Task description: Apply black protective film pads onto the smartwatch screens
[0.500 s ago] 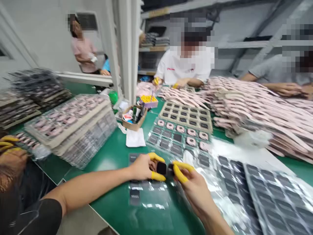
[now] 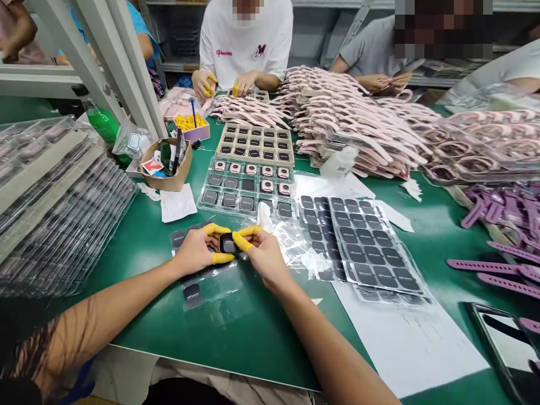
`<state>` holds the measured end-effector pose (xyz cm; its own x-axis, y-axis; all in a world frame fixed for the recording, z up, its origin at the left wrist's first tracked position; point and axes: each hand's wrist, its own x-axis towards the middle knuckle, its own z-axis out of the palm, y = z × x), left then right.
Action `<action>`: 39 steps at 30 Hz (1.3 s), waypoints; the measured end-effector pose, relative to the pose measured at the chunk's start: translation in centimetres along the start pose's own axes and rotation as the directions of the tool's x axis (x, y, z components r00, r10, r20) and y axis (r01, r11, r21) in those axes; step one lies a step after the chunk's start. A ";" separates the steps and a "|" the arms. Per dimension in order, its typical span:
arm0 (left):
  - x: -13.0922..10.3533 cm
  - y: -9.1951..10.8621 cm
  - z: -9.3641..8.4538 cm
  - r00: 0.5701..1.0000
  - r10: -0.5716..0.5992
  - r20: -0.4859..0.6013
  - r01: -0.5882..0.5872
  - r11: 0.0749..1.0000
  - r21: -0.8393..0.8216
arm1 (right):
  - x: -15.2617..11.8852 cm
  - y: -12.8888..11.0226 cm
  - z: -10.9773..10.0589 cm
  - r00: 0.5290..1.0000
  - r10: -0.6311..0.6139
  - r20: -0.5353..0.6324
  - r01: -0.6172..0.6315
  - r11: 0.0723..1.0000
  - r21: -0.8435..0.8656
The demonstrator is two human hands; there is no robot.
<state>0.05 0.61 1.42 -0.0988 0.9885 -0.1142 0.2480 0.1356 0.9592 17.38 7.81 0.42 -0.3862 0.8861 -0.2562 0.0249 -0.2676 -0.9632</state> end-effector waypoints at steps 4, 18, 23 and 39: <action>0.1 -0.2 0.0 1.000 0.004 -0.008 -0.004 1.000 0.022 | -0.3 0.6 0.6 0.999 0.029 -0.013 -0.029 0.999 0.044; 0.5 -1.2 0.0 0.999 -0.011 0.036 0.010 1.000 0.022 | -0.1 1.5 0.8 0.998 0.014 -0.060 -0.011 0.999 0.043; 0.5 -1.0 0.0 0.999 -0.015 0.039 0.015 1.000 -0.005 | -0.1 1.5 0.9 0.999 0.009 -0.049 -0.009 1.000 -0.012; 9.3 2.5 -2.9 0.959 0.230 -0.167 -0.188 0.954 0.232 | 0.2 3.6 0.9 0.664 -0.504 0.552 0.699 0.158 -0.697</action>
<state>-3.07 9.90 3.48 -0.1989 0.9678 0.1542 0.4790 -0.0412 0.8768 16.54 6.67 -3.03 -0.7781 0.5146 0.3602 0.3767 0.8411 -0.3881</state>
